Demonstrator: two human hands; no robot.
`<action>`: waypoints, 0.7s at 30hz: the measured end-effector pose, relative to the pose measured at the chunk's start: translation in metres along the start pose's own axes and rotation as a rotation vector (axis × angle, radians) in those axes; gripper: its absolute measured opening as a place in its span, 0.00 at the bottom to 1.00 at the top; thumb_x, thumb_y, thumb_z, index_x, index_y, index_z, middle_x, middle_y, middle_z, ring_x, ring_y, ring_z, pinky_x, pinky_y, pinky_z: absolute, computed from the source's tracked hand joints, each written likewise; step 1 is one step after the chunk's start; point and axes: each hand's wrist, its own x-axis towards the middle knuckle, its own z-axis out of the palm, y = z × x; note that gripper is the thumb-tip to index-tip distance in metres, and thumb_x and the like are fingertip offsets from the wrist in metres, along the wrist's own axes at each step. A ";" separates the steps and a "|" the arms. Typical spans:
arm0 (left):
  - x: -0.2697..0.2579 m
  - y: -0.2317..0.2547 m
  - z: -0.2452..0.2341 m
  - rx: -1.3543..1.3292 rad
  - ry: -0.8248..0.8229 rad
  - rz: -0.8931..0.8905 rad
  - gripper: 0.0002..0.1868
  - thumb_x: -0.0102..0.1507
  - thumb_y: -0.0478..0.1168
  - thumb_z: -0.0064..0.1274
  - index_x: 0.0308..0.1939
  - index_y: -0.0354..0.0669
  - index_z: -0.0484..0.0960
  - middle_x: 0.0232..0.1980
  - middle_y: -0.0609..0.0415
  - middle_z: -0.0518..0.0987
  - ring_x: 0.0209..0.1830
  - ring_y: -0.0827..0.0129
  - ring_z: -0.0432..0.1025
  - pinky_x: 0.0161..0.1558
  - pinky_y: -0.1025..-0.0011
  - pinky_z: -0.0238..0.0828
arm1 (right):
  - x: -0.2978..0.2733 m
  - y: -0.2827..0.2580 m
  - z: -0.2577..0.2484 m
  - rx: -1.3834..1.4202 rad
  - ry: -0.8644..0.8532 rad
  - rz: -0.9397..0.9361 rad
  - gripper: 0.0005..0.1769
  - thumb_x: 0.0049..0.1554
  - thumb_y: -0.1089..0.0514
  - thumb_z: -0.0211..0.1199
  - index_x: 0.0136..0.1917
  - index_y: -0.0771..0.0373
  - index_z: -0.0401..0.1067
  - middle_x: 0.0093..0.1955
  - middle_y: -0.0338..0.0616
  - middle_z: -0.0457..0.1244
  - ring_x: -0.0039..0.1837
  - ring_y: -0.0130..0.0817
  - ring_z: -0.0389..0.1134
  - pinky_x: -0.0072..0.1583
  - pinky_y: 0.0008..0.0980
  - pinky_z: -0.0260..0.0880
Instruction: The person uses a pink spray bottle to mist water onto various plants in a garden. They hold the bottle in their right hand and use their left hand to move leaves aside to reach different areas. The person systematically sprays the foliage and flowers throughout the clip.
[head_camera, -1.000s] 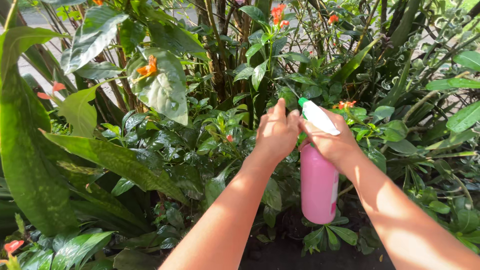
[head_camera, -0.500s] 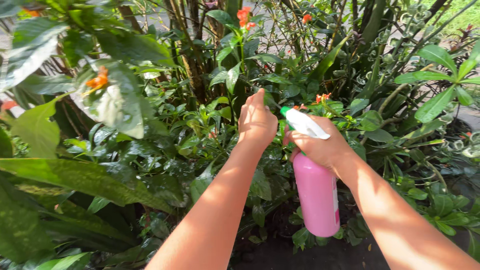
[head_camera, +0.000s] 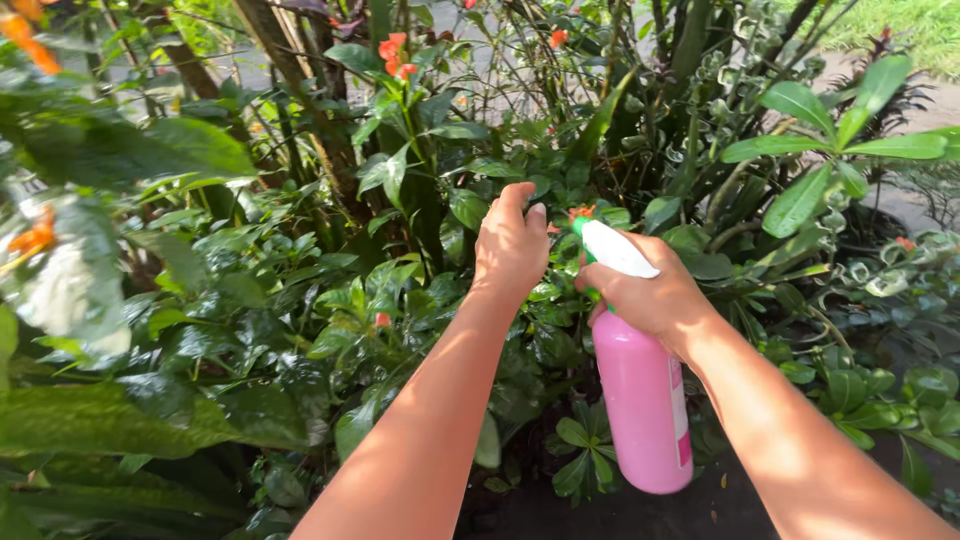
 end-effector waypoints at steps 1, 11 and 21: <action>-0.001 0.004 0.003 -0.026 -0.043 -0.009 0.19 0.66 0.40 0.53 0.61 0.47 0.77 0.60 0.46 0.79 0.59 0.51 0.74 0.59 0.58 0.70 | -0.001 0.003 -0.004 -0.013 -0.003 0.008 0.12 0.52 0.60 0.62 0.50 0.65 0.76 0.40 0.44 0.69 0.36 0.31 0.69 0.41 0.36 0.71; -0.007 0.033 0.033 -0.050 -0.157 -0.119 0.21 0.56 0.42 0.63 0.54 0.52 0.83 0.54 0.51 0.83 0.48 0.62 0.80 0.51 0.63 0.75 | 0.003 0.019 -0.042 0.130 -0.059 -0.001 0.13 0.51 0.62 0.63 0.51 0.64 0.76 0.41 0.40 0.72 0.37 0.27 0.72 0.38 0.32 0.75; 0.003 0.032 0.048 -0.096 -0.040 -0.175 0.15 0.57 0.39 0.62 0.49 0.49 0.86 0.42 0.52 0.87 0.40 0.64 0.82 0.48 0.67 0.77 | 0.000 0.019 -0.058 0.038 -0.090 0.045 0.09 0.52 0.61 0.63 0.48 0.64 0.76 0.34 0.40 0.68 0.31 0.29 0.67 0.35 0.31 0.70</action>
